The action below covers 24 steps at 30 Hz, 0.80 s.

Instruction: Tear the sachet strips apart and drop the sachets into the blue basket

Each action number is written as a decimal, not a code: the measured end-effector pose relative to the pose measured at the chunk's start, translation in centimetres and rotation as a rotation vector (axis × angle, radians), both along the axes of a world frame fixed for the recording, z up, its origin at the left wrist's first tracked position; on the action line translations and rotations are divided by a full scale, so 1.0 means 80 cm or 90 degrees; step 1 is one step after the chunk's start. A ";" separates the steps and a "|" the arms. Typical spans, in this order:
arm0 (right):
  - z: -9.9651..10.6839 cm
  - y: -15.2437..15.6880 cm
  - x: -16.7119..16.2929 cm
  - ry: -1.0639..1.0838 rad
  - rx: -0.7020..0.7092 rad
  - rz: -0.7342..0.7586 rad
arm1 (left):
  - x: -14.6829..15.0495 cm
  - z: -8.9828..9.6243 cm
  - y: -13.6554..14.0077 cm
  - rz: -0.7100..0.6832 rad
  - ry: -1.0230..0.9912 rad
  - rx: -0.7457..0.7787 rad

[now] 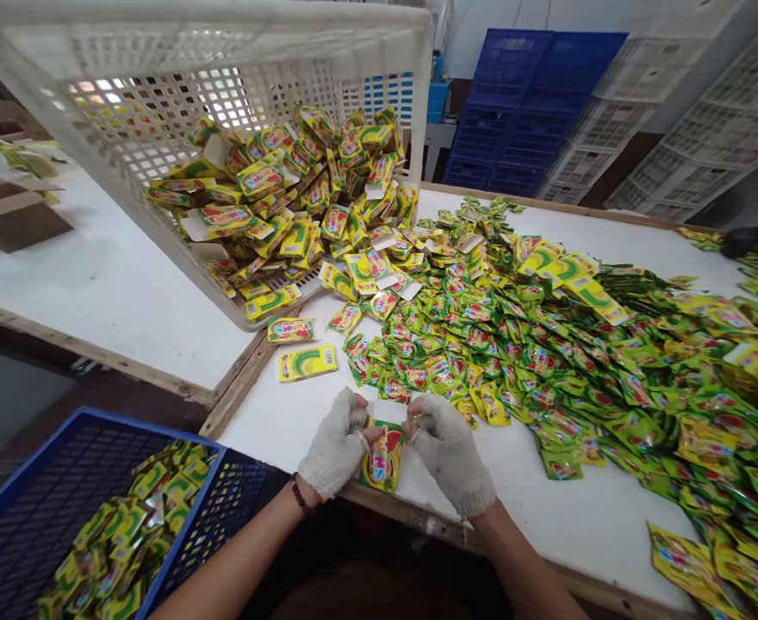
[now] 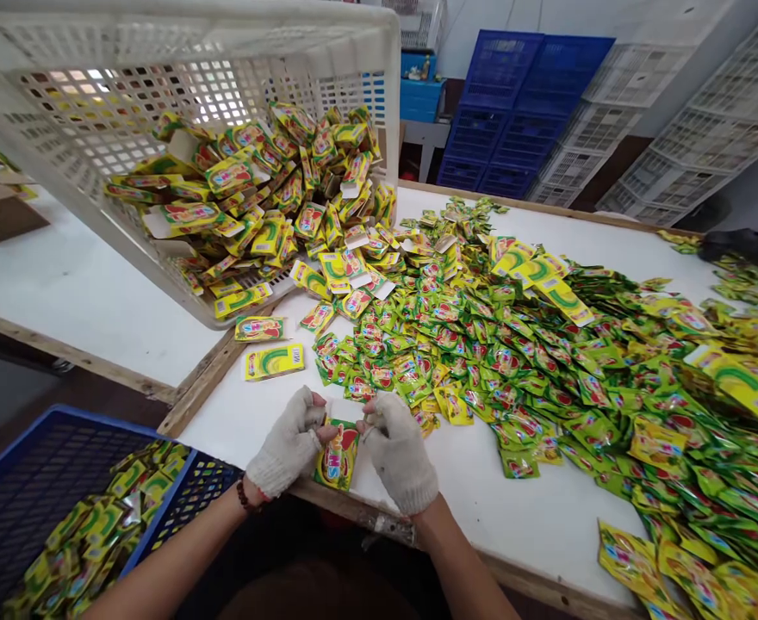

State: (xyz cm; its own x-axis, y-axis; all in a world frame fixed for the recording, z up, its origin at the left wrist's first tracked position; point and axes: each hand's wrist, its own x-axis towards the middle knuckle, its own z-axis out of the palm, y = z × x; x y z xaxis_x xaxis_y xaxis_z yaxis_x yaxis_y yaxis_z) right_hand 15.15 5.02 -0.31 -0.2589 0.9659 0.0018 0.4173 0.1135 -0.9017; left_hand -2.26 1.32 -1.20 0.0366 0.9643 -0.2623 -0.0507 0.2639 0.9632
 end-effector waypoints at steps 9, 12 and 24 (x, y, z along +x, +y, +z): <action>-0.009 -0.021 -0.010 -0.026 -0.044 -0.070 | -0.015 0.007 0.011 -0.140 0.118 0.037; -0.003 -0.022 -0.016 -0.041 -0.065 -0.021 | -0.018 0.006 0.024 -0.143 0.101 0.051; 0.000 -0.017 -0.009 -0.108 0.008 0.033 | -0.023 0.012 0.035 -0.174 0.075 0.056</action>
